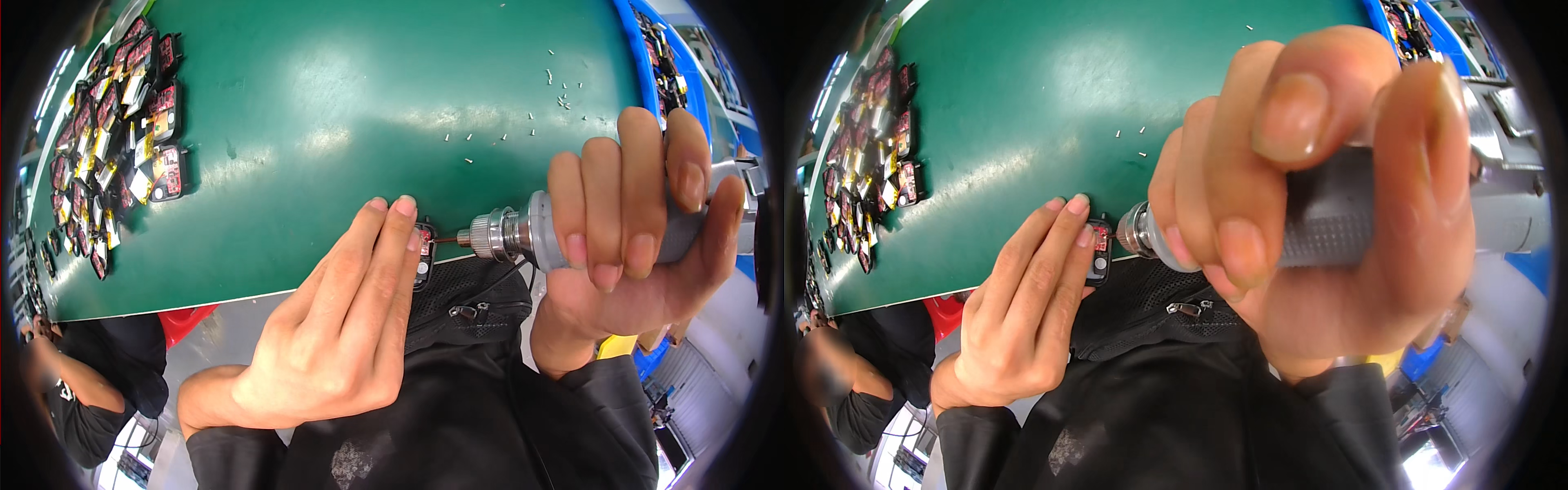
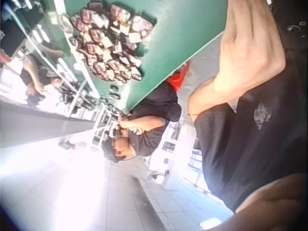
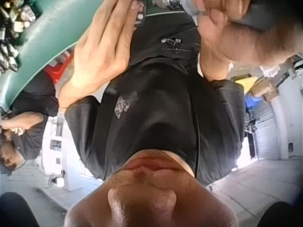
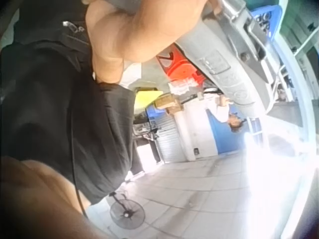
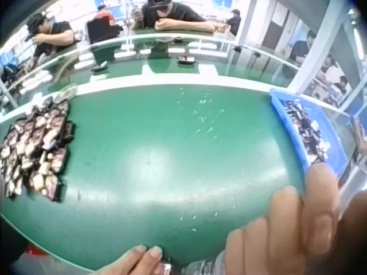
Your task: Using an electric screwdriver to fasten screws onto small electronic components on an assembly line.
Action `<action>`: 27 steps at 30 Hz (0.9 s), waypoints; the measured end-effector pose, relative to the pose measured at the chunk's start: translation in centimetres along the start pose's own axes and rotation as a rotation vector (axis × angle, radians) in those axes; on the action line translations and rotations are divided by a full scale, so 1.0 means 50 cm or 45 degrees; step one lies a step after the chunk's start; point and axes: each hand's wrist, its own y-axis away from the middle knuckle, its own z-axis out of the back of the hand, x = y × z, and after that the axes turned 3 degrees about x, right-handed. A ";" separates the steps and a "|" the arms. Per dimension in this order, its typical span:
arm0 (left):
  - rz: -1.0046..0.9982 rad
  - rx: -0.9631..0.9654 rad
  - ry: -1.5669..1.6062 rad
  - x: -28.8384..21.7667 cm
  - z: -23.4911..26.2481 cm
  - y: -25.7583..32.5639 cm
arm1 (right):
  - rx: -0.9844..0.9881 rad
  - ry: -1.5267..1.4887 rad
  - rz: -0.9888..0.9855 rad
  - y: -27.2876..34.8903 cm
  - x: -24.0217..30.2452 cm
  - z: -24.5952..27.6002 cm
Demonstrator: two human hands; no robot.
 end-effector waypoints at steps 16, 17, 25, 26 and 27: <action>0.071 -0.034 0.053 -0.009 -0.004 0.008 | 0.287 -0.048 -0.107 -0.031 -0.022 -0.002; 0.063 -0.009 0.061 -0.007 -0.002 0.012 | 0.331 0.000 -0.134 -0.037 -0.026 -0.010; 0.101 0.061 0.179 -0.002 0.018 0.011 | 0.540 0.065 -0.147 -0.068 -0.028 -0.012; 0.098 0.082 0.167 -0.001 0.023 0.009 | 0.552 0.060 -0.126 -0.069 -0.023 -0.019; 0.098 0.109 0.148 -0.003 0.031 0.008 | 0.499 0.162 -0.136 -0.066 -0.017 -0.028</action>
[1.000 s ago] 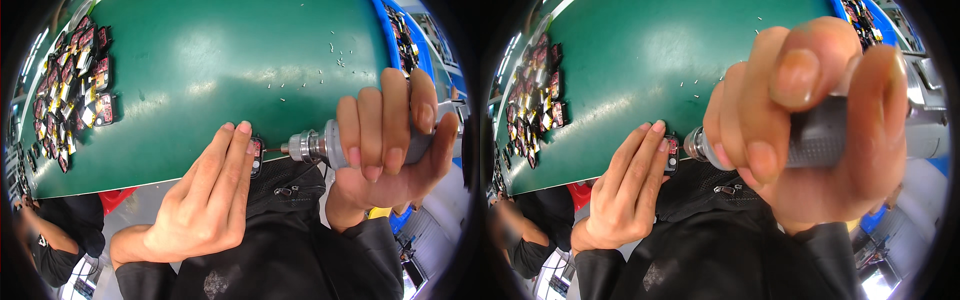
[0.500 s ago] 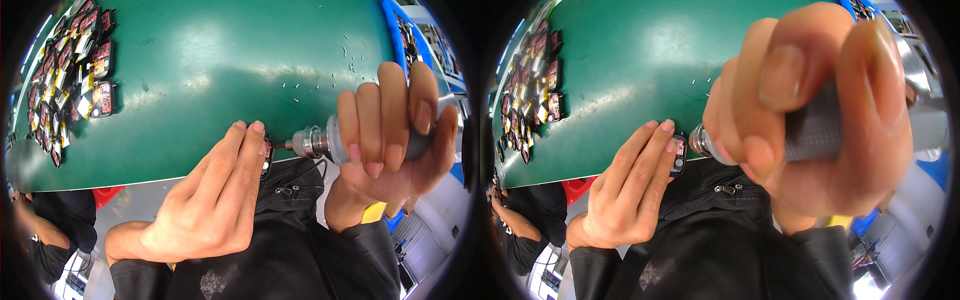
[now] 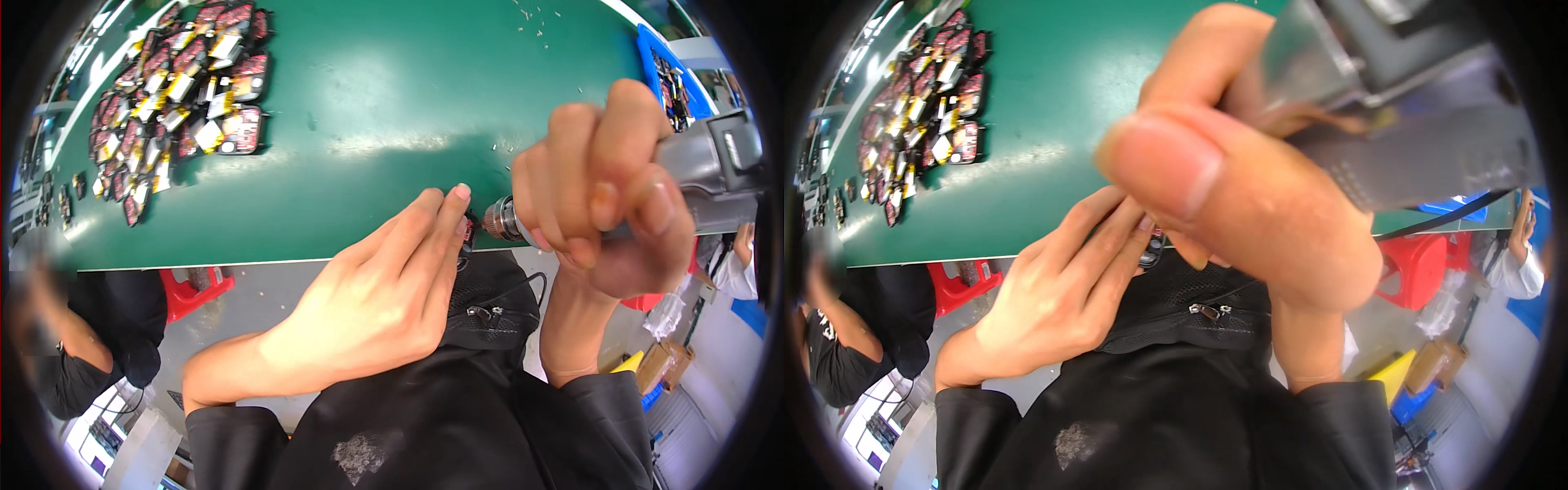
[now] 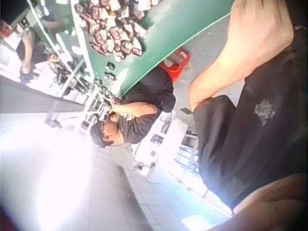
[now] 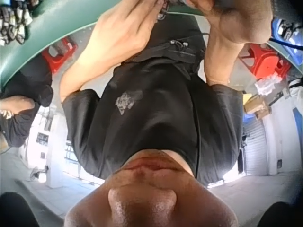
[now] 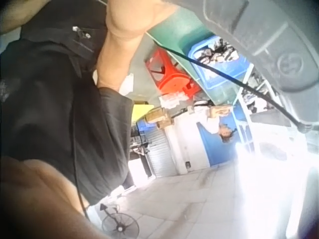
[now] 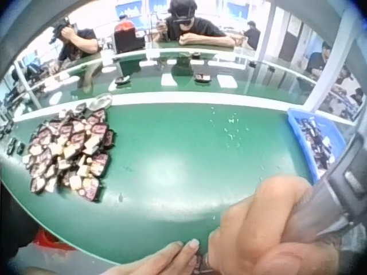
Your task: Using an electric screwdriver to fasten screws onto small electronic components on an assembly line.
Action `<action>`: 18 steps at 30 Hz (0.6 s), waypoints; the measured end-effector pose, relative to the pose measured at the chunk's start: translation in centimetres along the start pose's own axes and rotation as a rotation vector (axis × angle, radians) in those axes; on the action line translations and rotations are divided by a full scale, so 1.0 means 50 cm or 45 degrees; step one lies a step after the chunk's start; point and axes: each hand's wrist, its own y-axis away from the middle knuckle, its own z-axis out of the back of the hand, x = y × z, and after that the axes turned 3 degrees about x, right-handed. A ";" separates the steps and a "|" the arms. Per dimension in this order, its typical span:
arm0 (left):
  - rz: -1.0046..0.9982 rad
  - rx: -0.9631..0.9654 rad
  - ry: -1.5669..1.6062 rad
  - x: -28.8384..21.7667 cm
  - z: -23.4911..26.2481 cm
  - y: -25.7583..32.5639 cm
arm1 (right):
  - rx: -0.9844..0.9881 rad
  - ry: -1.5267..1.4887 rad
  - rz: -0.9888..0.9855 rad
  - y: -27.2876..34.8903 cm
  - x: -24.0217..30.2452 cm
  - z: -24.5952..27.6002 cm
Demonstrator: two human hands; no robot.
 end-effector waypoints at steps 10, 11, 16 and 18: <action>0.109 -0.089 -0.032 0.001 0.021 0.034 | -0.144 -0.451 0.354 0.039 0.000 0.018; 0.212 -0.225 -0.094 0.026 0.039 0.058 | -0.168 -0.451 0.398 0.051 0.005 0.027; 0.865 -0.606 -0.507 0.188 0.156 0.159 | -0.381 -0.340 0.379 0.118 -0.005 0.045; 1.030 -0.473 -0.702 0.238 0.172 0.173 | -0.511 -0.426 0.339 0.130 -0.011 0.036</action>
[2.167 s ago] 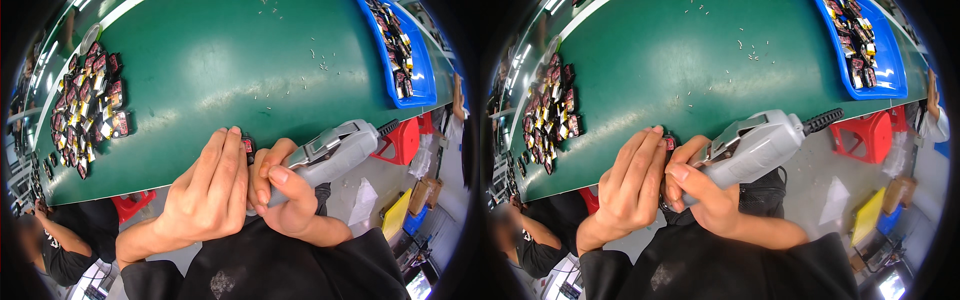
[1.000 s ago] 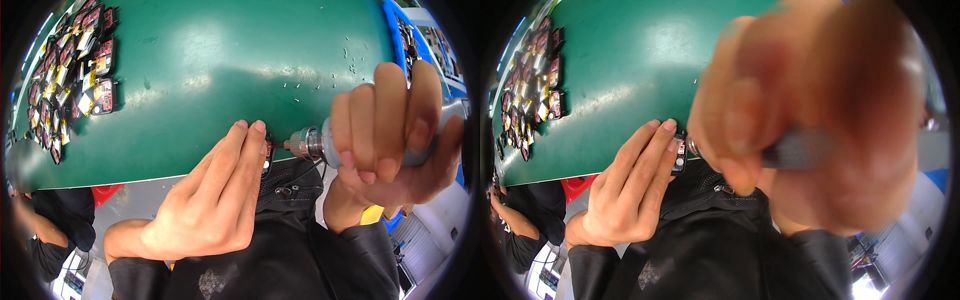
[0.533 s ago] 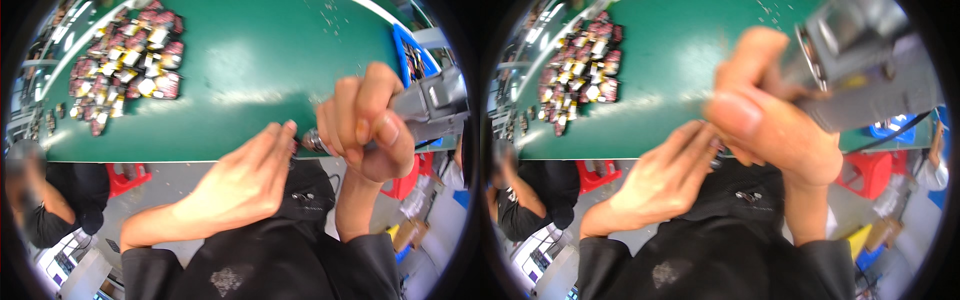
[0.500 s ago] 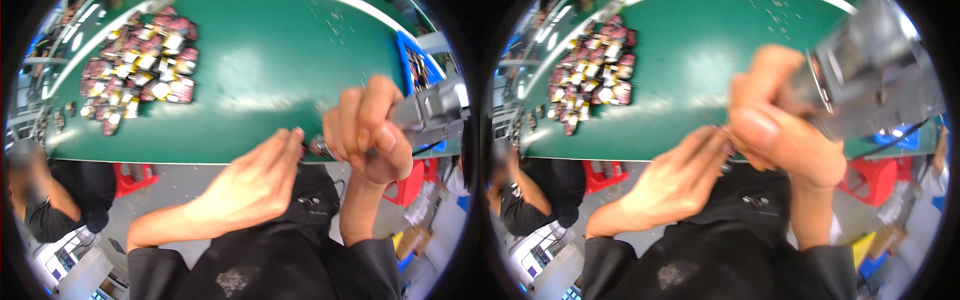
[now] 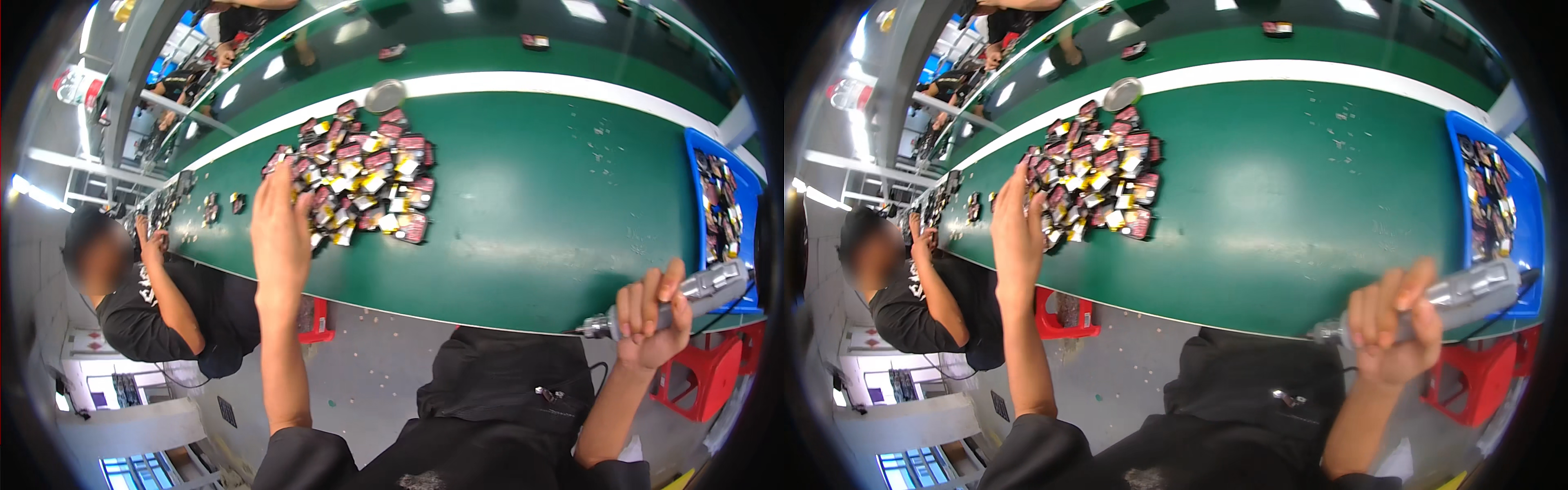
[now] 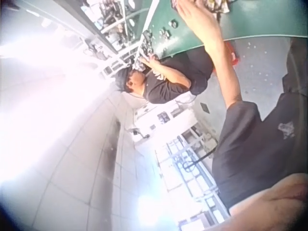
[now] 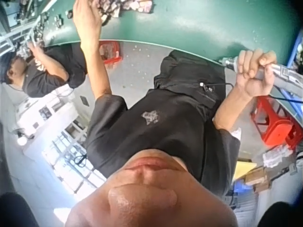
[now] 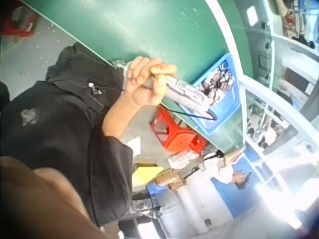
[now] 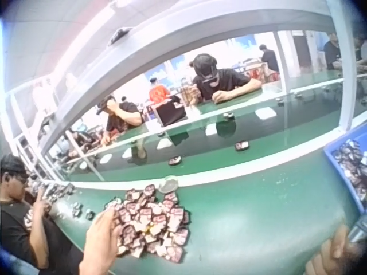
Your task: Using an electric screwdriver to fasten screws onto small electronic components on an assembly line.
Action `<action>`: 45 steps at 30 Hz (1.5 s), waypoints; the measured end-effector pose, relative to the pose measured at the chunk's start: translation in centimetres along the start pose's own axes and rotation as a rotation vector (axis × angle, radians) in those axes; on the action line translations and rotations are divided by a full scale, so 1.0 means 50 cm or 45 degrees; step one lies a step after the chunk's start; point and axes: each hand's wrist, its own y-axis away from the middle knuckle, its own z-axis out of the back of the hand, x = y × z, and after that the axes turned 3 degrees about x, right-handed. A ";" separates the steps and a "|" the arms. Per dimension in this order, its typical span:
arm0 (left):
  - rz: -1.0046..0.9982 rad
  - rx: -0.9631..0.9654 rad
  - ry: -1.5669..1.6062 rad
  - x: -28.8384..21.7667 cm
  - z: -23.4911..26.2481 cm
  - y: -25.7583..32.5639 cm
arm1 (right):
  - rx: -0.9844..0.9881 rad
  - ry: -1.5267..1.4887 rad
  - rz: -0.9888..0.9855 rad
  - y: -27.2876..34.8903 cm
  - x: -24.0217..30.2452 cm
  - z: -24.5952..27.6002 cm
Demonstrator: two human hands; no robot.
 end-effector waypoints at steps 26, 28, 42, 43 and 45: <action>-0.984 0.230 0.715 -0.416 -0.099 -0.003 | -0.117 -0.281 0.052 0.035 -0.027 0.031; -0.893 0.271 0.787 -0.406 -0.088 0.012 | -0.116 -0.294 0.066 0.036 -0.027 0.032; 0.087 0.557 2.042 -0.392 -0.025 0.147 | -0.148 -0.326 0.189 0.019 0.000 -0.027; 0.097 0.565 2.051 -0.396 -0.025 0.154 | -0.127 -0.361 0.229 0.016 0.003 -0.038; 0.219 0.662 2.457 -0.402 -0.027 0.166 | -0.121 -0.417 0.282 0.011 0.006 -0.054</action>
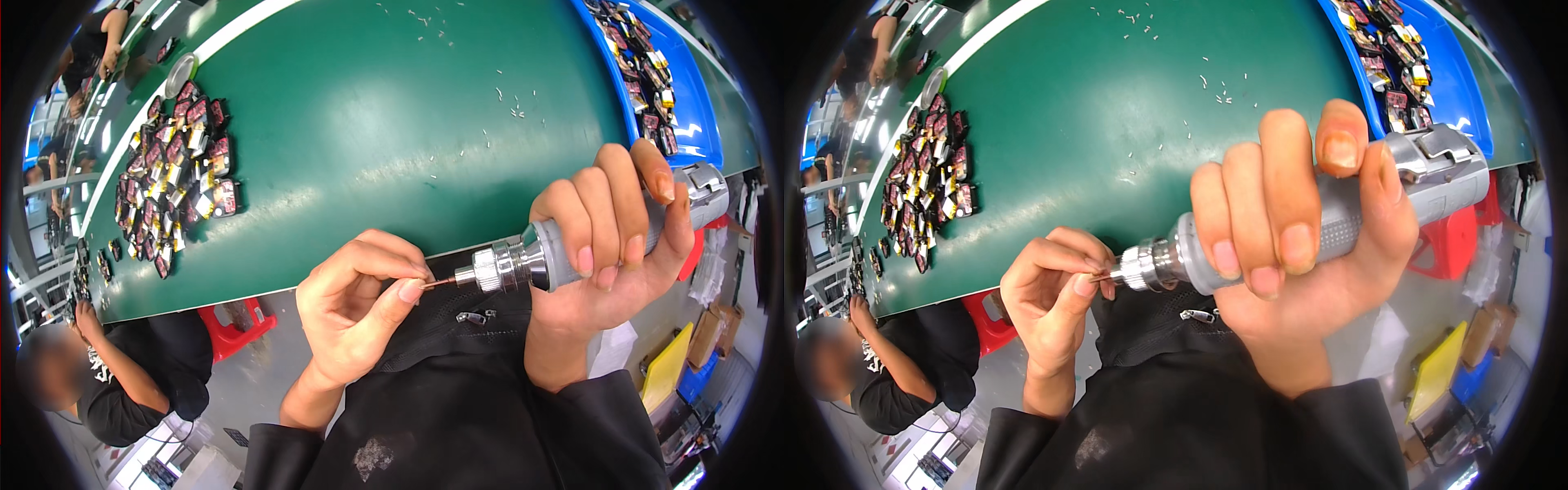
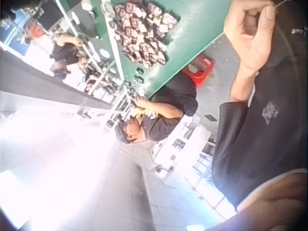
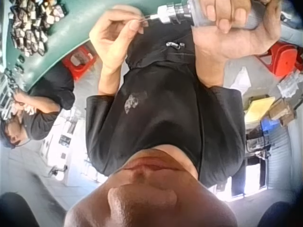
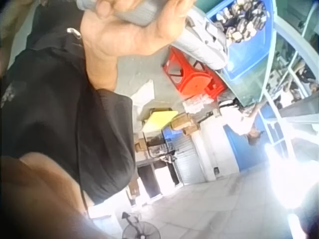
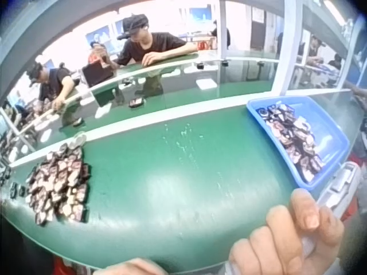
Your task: Using an electric screwdriver to fasten screws onto small electronic components on an assembly line.
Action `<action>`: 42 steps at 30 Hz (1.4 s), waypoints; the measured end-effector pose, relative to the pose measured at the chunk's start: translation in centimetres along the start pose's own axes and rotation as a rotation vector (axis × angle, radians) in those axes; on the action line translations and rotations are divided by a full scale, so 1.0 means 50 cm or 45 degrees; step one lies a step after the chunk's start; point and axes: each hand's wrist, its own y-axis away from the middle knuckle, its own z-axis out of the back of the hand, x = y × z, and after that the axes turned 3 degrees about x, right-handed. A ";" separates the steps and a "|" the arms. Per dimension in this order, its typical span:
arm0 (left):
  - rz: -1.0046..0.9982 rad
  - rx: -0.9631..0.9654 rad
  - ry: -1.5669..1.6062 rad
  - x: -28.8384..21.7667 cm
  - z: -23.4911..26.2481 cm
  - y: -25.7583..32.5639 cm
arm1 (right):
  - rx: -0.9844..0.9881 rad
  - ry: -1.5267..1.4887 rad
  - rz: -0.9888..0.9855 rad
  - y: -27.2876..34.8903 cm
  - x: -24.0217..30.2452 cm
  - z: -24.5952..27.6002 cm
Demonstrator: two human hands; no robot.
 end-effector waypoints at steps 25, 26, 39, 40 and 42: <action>-0.441 0.019 -0.811 0.018 -0.020 -0.001 | 0.081 0.228 -0.064 0.013 0.010 -0.001; -0.405 0.012 -0.791 0.023 -0.023 -0.004 | 0.087 0.252 -0.052 0.013 0.012 0.005; -0.439 -0.395 -1.432 -0.096 0.125 -0.097 | -0.312 0.181 0.060 -0.007 -0.023 0.024; -0.343 -0.495 -1.540 -0.135 0.166 -0.128 | -0.332 0.180 0.053 -0.011 -0.034 0.022; -0.409 -0.524 -1.833 -0.196 0.259 -0.213 | -0.417 0.242 0.040 -0.003 -0.039 0.029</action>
